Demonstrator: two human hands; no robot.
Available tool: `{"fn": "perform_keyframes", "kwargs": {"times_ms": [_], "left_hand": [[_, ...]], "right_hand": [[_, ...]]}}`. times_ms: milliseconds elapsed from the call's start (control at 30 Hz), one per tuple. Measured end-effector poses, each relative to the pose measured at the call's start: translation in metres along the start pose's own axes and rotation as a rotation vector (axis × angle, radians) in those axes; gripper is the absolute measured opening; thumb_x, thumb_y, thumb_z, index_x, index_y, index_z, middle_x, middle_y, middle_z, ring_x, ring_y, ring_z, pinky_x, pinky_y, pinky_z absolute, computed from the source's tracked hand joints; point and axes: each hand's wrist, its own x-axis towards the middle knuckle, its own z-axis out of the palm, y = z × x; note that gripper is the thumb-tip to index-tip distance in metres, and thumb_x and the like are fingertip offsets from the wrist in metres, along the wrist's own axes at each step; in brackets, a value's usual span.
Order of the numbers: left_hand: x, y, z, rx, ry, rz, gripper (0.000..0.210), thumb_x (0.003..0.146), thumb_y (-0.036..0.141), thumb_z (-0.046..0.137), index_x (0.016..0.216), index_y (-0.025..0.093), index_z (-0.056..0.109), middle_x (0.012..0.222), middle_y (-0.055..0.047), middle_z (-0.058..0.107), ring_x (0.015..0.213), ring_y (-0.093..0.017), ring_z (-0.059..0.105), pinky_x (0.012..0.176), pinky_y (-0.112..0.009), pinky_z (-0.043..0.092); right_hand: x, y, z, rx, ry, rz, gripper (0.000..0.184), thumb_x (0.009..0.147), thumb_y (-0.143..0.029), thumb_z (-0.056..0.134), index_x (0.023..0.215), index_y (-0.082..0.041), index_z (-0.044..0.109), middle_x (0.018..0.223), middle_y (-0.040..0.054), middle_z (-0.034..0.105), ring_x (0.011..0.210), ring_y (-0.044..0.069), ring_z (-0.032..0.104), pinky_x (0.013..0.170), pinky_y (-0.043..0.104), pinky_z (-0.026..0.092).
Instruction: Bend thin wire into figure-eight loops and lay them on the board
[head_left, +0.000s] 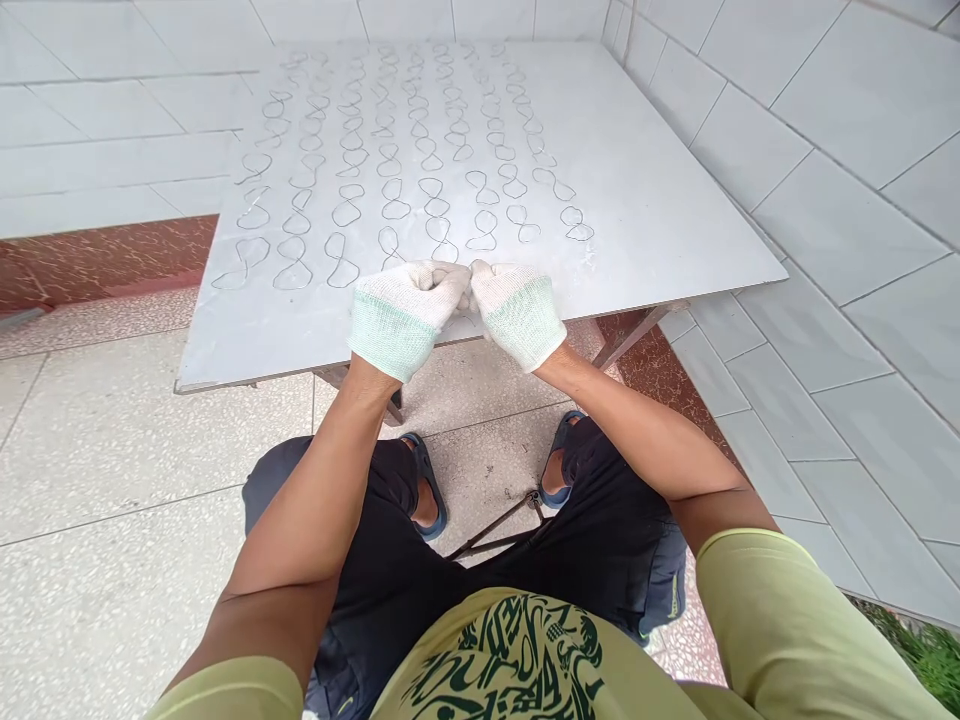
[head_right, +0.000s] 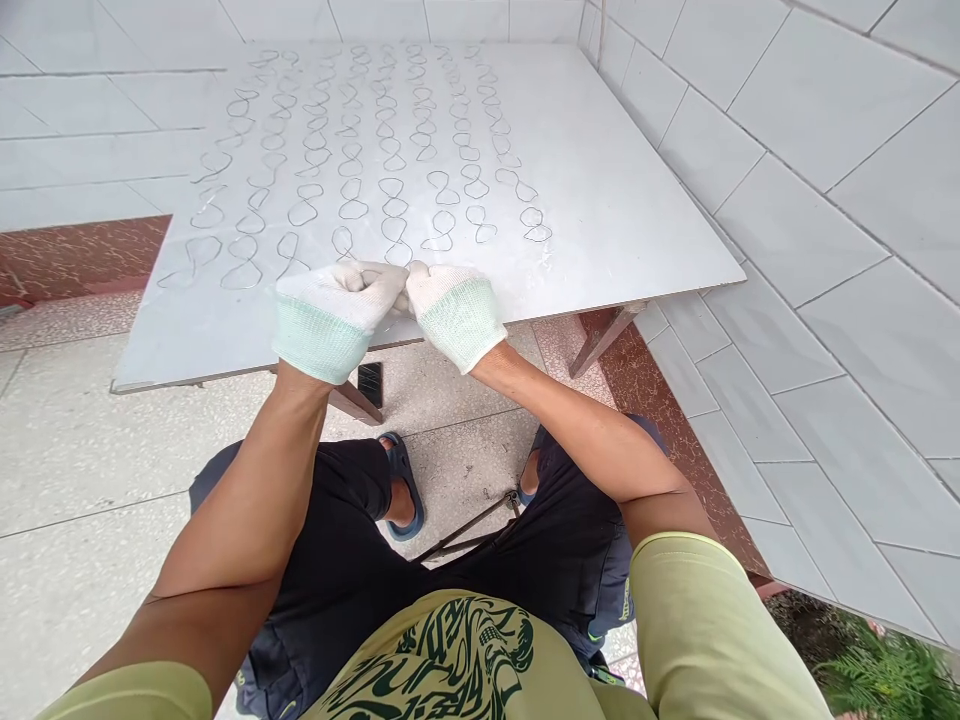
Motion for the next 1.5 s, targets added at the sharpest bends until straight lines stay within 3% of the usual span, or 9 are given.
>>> {"fn": "perform_keyframes", "kwargs": {"times_ms": [167,233,300,400,533,867,1133,1367,1500], "left_hand": [[0.000,-0.001,-0.006,-0.069,0.169,0.001,0.034,0.100,0.032,0.084,0.068,0.025,0.076,0.079,-0.005,0.082,0.081,-0.022,0.079,0.083,-0.035,0.061],[0.005,-0.006,-0.012,-0.211,0.164,0.003,0.026,0.100,0.032,0.086,0.076,0.022,0.080,0.077,-0.004,0.081,0.072,-0.018,0.074,0.079,-0.033,0.062],[0.011,-0.010,-0.019,-0.327,0.087,-0.018,0.018,0.100,0.029,0.087,0.084,0.021,0.085,0.071,-0.002,0.078,0.066,-0.016,0.071,0.078,-0.033,0.064],[0.017,-0.015,-0.023,-0.396,-0.014,-0.049,0.024,0.102,0.027,0.085,0.079,0.021,0.083,0.061,-0.001,0.071,0.062,-0.018,0.071,0.081,-0.036,0.068],[0.016,-0.014,-0.017,-0.392,-0.028,-0.071,0.036,0.108,0.023,0.078,0.071,0.021,0.079,0.057,-0.001,0.067,0.060,-0.018,0.068,0.082,-0.037,0.067],[0.011,-0.003,-0.011,-0.326,-0.109,-0.157,0.056,0.113,0.008,0.062,0.059,0.020,0.070,0.052,-0.002,0.061,0.069,-0.016,0.067,0.088,-0.034,0.058],[0.017,-0.020,-0.011,-0.385,-0.069,-0.076,0.042,0.110,0.047,0.090,0.080,0.021,0.079,0.063,-0.001,0.068,0.073,-0.022,0.077,0.093,-0.040,0.068],[0.008,-0.011,-0.030,-0.304,0.102,-0.012,0.043,0.117,0.060,0.081,0.120,0.017,0.085,0.114,-0.011,0.092,0.107,-0.029,0.089,0.117,-0.049,0.065],[0.001,-0.004,-0.038,-0.165,0.148,-0.051,0.048,0.112,0.067,0.082,0.118,0.020,0.085,0.106,-0.008,0.092,0.129,-0.035,0.086,0.124,-0.051,0.061]], "right_hand": [[-0.006,-0.006,-0.027,0.683,-0.146,0.235,0.060,0.132,-0.058,0.047,0.089,-0.026,0.073,0.067,0.0036,0.073,0.068,0.023,0.075,0.071,0.033,0.061],[-0.008,-0.001,-0.036,0.878,-0.115,0.301,0.067,0.127,-0.076,0.058,0.082,-0.027,0.069,0.057,-0.0006,0.063,0.055,0.020,0.061,0.058,0.031,0.053],[-0.008,0.008,-0.042,0.956,-0.035,0.274,0.065,0.123,-0.076,0.070,0.081,-0.026,0.072,0.056,-0.0017,0.063,0.053,0.017,0.058,0.056,0.030,0.049],[-0.007,0.018,-0.048,0.994,0.019,0.214,0.057,0.124,-0.063,0.077,0.083,-0.023,0.076,0.061,-0.0013,0.070,0.057,0.015,0.061,0.060,0.027,0.049],[-0.005,0.017,-0.051,0.922,-0.072,0.167,0.056,0.121,-0.058,0.084,0.080,-0.023,0.073,0.069,-0.0007,0.075,0.063,0.013,0.067,0.063,0.026,0.051],[-0.005,0.009,-0.044,0.884,-0.176,0.166,0.053,0.118,-0.040,0.088,0.073,-0.023,0.067,0.065,-0.0008,0.072,0.064,0.013,0.067,0.061,0.024,0.052],[-0.006,0.008,-0.042,0.929,-0.136,0.202,0.050,0.118,-0.042,0.090,0.077,-0.023,0.068,0.067,0.0000,0.074,0.063,0.012,0.065,0.059,0.022,0.052],[0.003,0.017,-0.039,1.070,-0.031,0.203,0.042,0.120,-0.030,0.082,0.081,-0.023,0.069,0.068,0.0001,0.076,0.059,0.011,0.066,0.059,0.022,0.054],[0.009,0.025,-0.031,1.171,0.079,0.233,0.044,0.121,-0.032,0.082,0.080,-0.024,0.067,0.066,-0.0017,0.073,0.058,0.011,0.066,0.059,0.022,0.054]]}}
